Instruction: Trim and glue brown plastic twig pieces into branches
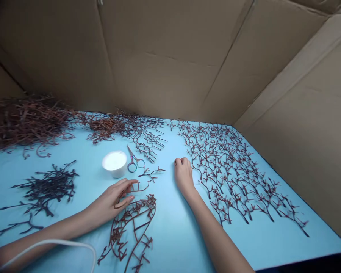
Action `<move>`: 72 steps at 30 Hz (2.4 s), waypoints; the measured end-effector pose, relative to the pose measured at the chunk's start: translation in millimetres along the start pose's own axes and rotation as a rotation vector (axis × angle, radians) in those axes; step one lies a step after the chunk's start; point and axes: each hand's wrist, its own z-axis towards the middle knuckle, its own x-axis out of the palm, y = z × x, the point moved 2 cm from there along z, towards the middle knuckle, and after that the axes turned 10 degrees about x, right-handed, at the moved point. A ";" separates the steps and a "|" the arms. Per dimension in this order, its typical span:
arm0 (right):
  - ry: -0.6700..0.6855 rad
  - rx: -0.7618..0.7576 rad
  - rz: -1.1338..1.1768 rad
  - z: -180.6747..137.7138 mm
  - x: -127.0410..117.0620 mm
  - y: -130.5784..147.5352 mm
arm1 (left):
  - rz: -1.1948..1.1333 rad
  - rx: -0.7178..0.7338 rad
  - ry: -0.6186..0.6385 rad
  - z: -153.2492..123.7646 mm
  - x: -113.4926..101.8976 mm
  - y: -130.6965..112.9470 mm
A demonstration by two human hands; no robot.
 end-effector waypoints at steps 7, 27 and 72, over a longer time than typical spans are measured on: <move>0.058 -0.058 -0.144 4.0 -2.0 4.7 | 0.306 0.039 0.158 -48.2 -47.2 16.4; -0.040 0.043 -0.053 4.7 -17.9 -3.0 | 0.953 -0.069 0.028 -79.0 -121.0 104.0; 0.469 -0.610 0.171 32.7 -73.3 171.7 | 0.352 0.220 0.251 -4.8 -106.2 75.0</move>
